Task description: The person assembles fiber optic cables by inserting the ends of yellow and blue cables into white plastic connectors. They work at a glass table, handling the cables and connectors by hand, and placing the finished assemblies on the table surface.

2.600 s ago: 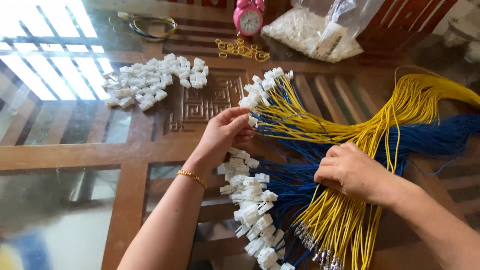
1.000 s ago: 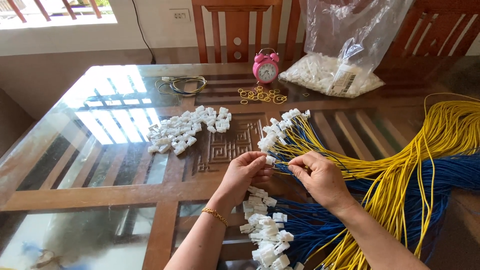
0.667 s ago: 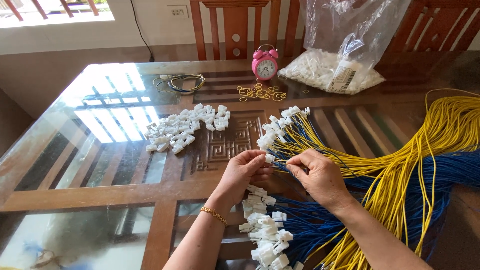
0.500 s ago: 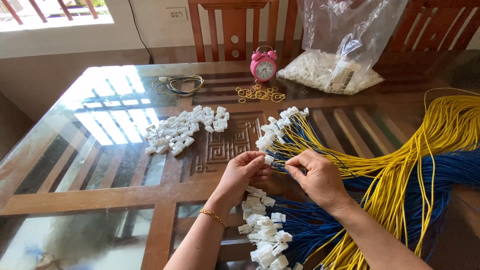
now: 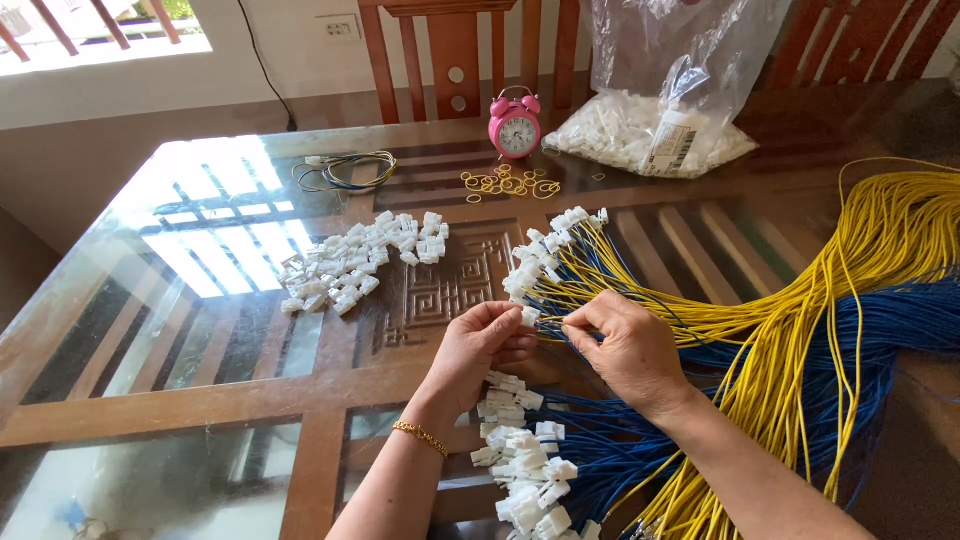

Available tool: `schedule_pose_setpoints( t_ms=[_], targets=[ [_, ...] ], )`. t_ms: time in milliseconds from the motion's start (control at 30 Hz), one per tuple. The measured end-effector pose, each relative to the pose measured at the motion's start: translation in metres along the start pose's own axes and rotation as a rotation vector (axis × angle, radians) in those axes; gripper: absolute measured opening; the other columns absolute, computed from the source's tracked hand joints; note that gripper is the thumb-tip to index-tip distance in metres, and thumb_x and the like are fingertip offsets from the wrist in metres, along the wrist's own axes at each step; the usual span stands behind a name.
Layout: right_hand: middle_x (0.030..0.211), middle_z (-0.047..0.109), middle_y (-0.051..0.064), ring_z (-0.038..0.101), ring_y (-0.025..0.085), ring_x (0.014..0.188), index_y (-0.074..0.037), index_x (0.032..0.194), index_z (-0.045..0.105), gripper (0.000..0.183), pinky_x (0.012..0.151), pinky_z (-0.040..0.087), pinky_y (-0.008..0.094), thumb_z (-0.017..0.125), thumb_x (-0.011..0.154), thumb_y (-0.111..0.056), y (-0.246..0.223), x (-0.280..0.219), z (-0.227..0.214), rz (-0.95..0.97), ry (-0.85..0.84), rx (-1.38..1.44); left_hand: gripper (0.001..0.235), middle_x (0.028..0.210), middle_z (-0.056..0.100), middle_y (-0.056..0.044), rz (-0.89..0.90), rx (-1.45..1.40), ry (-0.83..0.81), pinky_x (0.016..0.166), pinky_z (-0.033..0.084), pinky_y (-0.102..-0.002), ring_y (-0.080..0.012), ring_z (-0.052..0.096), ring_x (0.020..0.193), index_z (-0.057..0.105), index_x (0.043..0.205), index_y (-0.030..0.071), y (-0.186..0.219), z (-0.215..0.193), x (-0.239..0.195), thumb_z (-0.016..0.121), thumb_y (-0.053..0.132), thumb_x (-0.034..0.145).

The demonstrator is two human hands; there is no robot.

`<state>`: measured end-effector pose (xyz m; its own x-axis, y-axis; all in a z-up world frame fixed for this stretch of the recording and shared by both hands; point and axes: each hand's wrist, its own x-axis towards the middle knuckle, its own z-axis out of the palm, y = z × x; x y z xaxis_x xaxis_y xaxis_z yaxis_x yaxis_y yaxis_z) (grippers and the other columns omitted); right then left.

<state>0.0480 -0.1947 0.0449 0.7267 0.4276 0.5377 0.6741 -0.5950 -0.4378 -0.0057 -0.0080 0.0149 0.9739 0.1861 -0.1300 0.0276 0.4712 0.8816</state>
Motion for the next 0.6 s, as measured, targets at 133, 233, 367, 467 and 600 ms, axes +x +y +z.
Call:
schedule_pose_setpoints(
  t_ms=[133,233,367,467,600],
  targets=[
    [0.075,0.066,-0.002,0.068,0.022,0.076,-0.026,0.075,0.072,0.005,0.068,0.056,0.034,0.075,0.075,-0.022,-0.001,0.001,0.001,-0.014,0.000,0.009,0.030,0.087,0.072,-0.021,-0.008,0.015,0.000,0.068,0.063,-0.034,-0.0239,0.073,0.075,0.061,0.111,-0.002,0.000,0.000,0.000,0.069,0.019,0.091],
    [0.075,0.064,-0.001,0.067,0.023,0.077,-0.027,0.074,0.071,0.006,0.068,0.056,0.037,0.076,0.073,-0.024,-0.002,-0.001,0.003,-0.017,0.032,-0.014,0.030,0.088,0.072,-0.022,-0.016,0.042,-0.011,0.068,0.063,-0.034,-0.0242,0.073,0.075,0.062,0.111,-0.002,-0.006,-0.001,0.004,0.070,0.018,0.090],
    [0.074,0.063,-0.001,0.067,0.024,0.077,-0.026,0.074,0.070,0.006,0.067,0.055,0.037,0.075,0.074,-0.022,-0.002,-0.002,0.002,-0.038,0.029,-0.019,0.030,0.088,0.072,-0.022,0.007,0.051,-0.020,0.068,0.063,-0.035,-0.0260,0.074,0.077,0.062,0.110,-0.001,-0.010,-0.002,0.006,0.071,0.018,0.089],
    [0.074,0.062,-0.002,0.067,0.023,0.076,-0.027,0.073,0.069,0.006,0.067,0.055,0.036,0.075,0.075,-0.024,0.002,-0.001,0.004,-0.072,0.036,-0.063,0.029,0.087,0.073,-0.021,0.015,0.061,-0.015,0.068,0.063,-0.034,-0.0253,0.074,0.077,0.063,0.109,0.000,-0.008,-0.001,0.006,0.071,0.018,0.088],
    [0.074,0.060,-0.003,0.066,0.020,0.076,-0.027,0.073,0.068,0.007,0.067,0.055,0.033,0.075,0.076,-0.027,0.006,0.001,0.007,-0.101,0.043,-0.096,0.029,0.087,0.073,-0.019,0.003,0.070,-0.007,0.069,0.062,-0.033,-0.0242,0.074,0.077,0.064,0.108,0.001,-0.005,0.002,0.002,0.072,0.019,0.087]
  ],
)
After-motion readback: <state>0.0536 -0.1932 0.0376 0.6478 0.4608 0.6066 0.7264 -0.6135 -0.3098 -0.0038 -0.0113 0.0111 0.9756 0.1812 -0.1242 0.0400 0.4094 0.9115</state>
